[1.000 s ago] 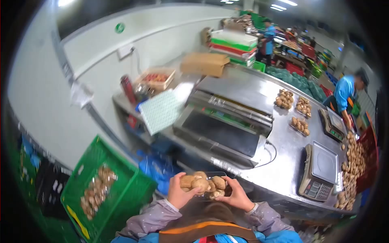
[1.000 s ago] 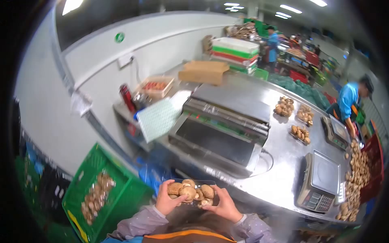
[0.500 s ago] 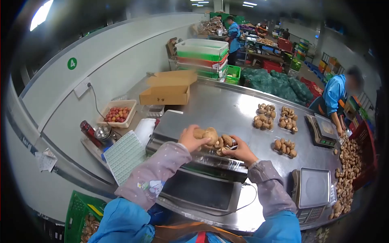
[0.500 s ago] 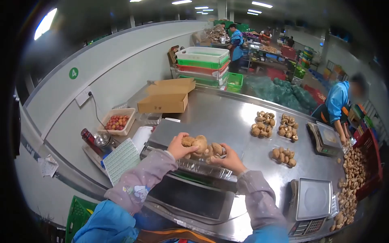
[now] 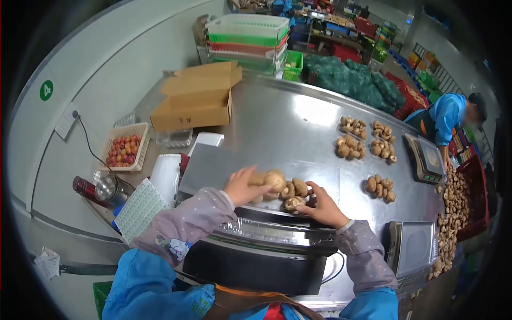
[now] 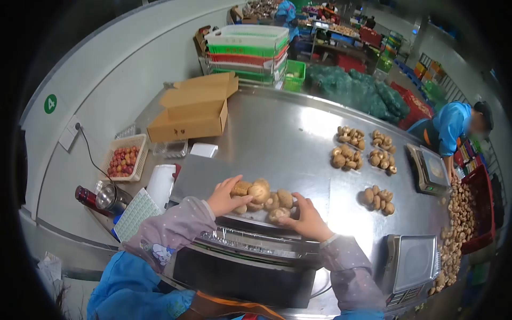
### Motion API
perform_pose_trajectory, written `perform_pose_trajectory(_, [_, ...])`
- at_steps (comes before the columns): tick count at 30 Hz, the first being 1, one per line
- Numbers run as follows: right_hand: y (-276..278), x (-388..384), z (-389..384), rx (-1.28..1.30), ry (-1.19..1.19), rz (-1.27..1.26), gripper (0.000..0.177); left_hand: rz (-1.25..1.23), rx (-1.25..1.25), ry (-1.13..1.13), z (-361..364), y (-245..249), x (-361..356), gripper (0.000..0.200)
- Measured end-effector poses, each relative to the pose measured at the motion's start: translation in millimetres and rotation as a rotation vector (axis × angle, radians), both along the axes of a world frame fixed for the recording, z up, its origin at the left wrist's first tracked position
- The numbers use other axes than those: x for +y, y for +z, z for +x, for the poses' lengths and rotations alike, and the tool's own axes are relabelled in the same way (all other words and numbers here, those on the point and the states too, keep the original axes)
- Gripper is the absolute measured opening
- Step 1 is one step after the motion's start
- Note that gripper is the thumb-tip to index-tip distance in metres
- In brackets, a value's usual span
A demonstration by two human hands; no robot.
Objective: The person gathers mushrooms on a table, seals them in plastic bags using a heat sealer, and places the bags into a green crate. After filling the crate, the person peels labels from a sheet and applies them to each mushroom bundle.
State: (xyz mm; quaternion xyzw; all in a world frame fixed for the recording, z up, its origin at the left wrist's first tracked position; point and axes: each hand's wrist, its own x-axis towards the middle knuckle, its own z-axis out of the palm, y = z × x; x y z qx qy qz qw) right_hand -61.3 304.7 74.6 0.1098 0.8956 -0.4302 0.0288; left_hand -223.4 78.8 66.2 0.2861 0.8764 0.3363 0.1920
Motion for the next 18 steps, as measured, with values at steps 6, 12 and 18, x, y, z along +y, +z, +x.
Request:
perform_pose_trajectory(6, [56, 19, 52, 0.114, 0.118, 0.122, 0.043, 0.138, 0.184, -0.328, -23, 31, -69, 0.051])
perform_pose_trajectory(12, [59, -6, 94, 0.238, 0.415, 0.603, 0.031, -0.280, 0.742, -0.756, -1, 62, -141, 0.051])
perform_pose_trajectory(18, [13, -11, 86, 0.309, 0.209, 0.457, 0.011, -0.138, 0.747, -0.617, 13, 18, -120, 0.031])
